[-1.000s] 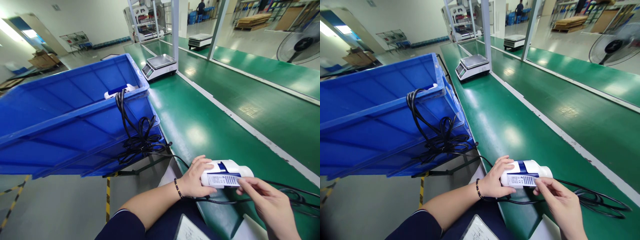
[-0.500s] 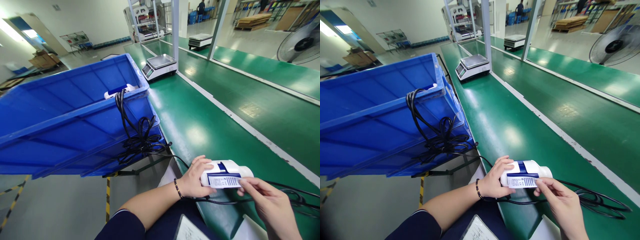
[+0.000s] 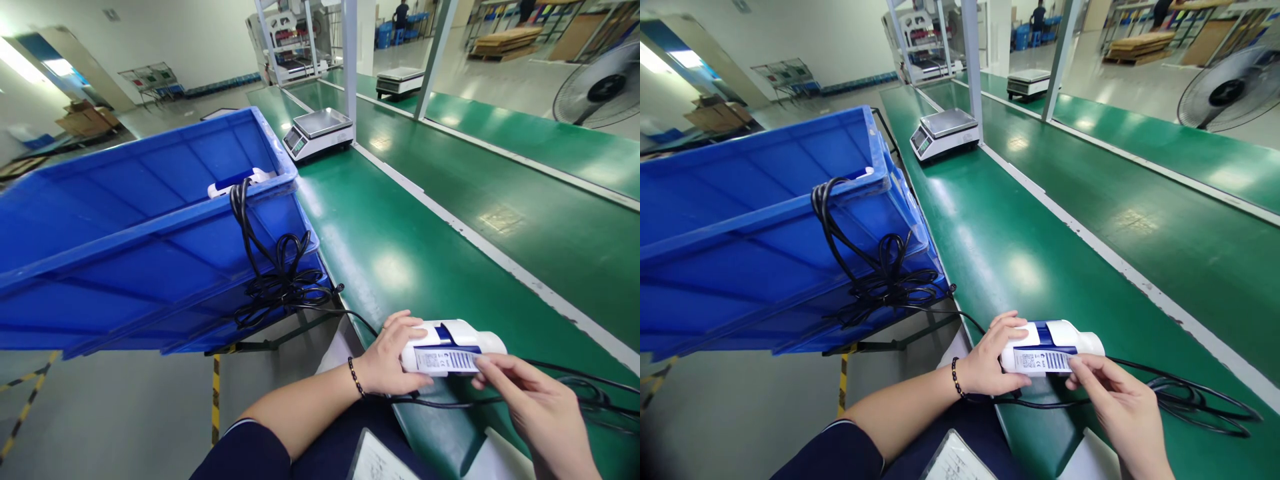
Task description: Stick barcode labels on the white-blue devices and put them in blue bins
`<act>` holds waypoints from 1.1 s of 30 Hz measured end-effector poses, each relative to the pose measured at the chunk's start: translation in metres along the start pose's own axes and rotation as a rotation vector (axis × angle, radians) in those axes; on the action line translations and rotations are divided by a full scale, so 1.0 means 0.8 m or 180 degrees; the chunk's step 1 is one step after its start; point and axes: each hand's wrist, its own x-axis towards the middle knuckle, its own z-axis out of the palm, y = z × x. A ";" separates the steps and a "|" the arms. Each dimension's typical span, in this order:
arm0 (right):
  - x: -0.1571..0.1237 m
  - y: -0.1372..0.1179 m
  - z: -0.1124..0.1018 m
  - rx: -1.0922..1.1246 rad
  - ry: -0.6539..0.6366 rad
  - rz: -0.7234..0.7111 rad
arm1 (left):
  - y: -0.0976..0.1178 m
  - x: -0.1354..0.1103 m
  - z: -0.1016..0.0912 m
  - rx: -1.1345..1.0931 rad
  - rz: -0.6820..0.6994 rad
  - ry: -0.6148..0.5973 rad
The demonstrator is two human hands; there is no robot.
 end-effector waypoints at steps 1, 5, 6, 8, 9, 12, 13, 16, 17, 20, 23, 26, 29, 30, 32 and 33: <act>0.000 0.001 0.000 -0.0015 0.0010 0.0001 | 0.000 0.000 0.000 -0.0008 0.0017 0.0014; 0.001 0.004 -0.001 -0.0070 0.0061 0.0015 | 0.000 0.000 -0.001 -0.0020 -0.0023 -0.0012; 0.001 0.005 -0.001 -0.0058 0.0056 0.0016 | 0.000 0.000 -0.001 -0.0033 -0.0021 -0.0011; 0.002 0.006 -0.002 0.0034 0.0014 0.0008 | 0.000 0.000 0.000 -0.0052 0.0001 0.0002; 0.002 0.007 -0.003 0.0094 -0.0021 -0.0002 | 0.000 0.000 0.000 -0.0052 0.0004 -0.0005; 0.004 0.008 -0.003 0.0175 -0.0082 -0.0067 | 0.000 0.000 0.000 -0.0041 -0.0083 -0.0081; 0.004 0.008 -0.003 0.0144 -0.0070 -0.0086 | 0.000 -0.001 -0.001 -0.0044 -0.0114 -0.0107; 0.004 0.006 -0.001 0.0010 -0.0020 -0.0088 | 0.000 -0.001 -0.001 -0.0055 -0.0146 -0.0134; 0.003 0.005 -0.001 -0.0014 -0.0008 -0.0076 | 0.000 -0.001 -0.001 -0.0057 -0.0142 -0.0135; 0.001 0.002 -0.001 -0.0026 0.0035 -0.0026 | 0.000 0.000 0.000 -0.0068 -0.0097 -0.0080; 0.001 0.002 -0.001 -0.0082 0.0051 -0.0009 | 0.000 0.000 0.000 -0.0075 0.0001 -0.0003; 0.002 0.000 -0.001 -0.0175 0.0030 0.0000 | 0.000 0.000 0.000 -0.0062 -0.0052 -0.0063; 0.002 -0.003 -0.001 -0.0292 0.0060 0.0010 | 0.000 -0.001 -0.001 -0.0059 -0.0144 -0.0135; 0.002 -0.004 0.000 -0.0318 0.0070 0.0004 | 0.000 -0.001 -0.001 -0.0063 -0.0145 -0.0136; 0.002 -0.005 0.000 -0.0332 0.0080 -0.0029 | 0.001 -0.001 -0.001 -0.0070 -0.0126 -0.0119; 0.002 -0.006 0.000 -0.0337 0.0073 -0.0040 | 0.001 0.000 -0.001 -0.0075 -0.0112 -0.0104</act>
